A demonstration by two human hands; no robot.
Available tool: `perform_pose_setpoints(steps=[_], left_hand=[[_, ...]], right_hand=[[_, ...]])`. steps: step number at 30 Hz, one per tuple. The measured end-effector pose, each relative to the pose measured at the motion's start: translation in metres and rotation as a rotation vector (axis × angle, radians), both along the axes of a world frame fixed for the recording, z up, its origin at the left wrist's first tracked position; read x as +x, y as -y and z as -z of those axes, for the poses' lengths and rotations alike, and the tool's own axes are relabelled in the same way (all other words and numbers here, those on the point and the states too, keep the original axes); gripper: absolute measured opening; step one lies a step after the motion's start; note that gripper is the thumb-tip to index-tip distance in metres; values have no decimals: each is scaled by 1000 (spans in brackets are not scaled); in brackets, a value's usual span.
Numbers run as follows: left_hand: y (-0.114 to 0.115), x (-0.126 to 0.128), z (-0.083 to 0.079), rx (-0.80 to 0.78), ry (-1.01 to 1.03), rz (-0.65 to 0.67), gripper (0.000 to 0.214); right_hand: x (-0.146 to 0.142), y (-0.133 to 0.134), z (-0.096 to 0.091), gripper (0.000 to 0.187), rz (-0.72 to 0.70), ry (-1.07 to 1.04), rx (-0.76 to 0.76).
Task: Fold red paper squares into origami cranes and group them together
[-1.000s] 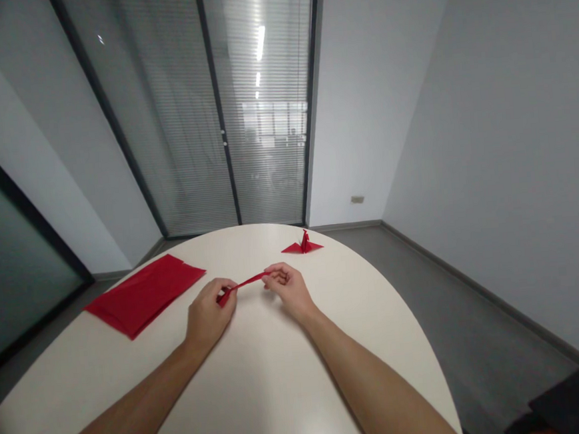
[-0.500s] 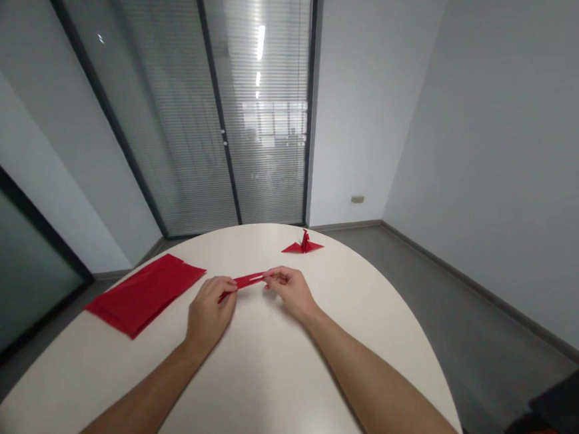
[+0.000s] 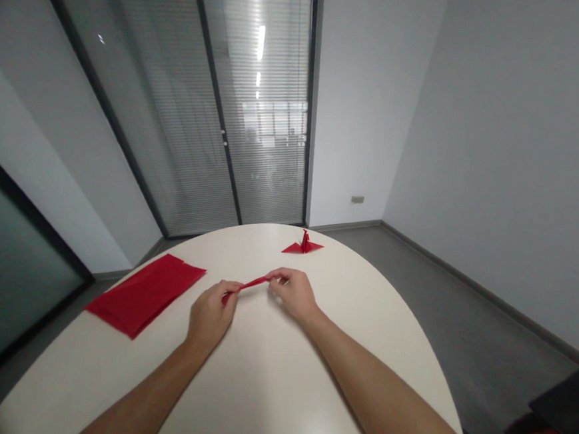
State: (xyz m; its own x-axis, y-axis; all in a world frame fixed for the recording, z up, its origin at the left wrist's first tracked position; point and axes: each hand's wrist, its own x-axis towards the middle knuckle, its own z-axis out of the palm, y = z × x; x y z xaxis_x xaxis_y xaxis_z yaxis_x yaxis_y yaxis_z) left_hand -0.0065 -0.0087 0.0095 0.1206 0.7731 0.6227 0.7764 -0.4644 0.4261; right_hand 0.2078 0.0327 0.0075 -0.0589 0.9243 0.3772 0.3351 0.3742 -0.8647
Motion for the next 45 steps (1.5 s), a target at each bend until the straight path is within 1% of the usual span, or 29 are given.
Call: perform_pose_setpoints(steps=[2,4,7,9,12,17,23,28,34,41,45], left_hand=[[1,0,0,-21,-5,-22,14],[1,0,-1,-60,2,-59,14],[2,-1,-2,-123,22,-108,12],[2,-1,-4,-145,37,-113,12],[3,-1,-5,-157,46,-91,12],[3,0,-4,-148,51,-61,11],[1,1,-3,-141,48,-56,14],[2,2,-5,-151,32,-58,19],[4,3,-6,-200,53,-66,20],[2,3,-4,-268,98,-77,19],[0,3,-3,-292,129,-74,19]], right_hand=[[0,2,-3,20,50,68,56],[2,4,-5,23,74,132,152],[5,5,-6,30,27,194,322],[6,5,-5,33,-30,216,366],[5,4,-1,28,-86,221,345],[4,0,0,13,-103,166,284],[7,-2,-4,8,-128,119,176],[6,-1,-3,12,-139,96,118],[7,-4,2,22,-140,57,148],[11,-9,5,27,-75,38,34],[11,-9,4,33,-93,14,-20]])
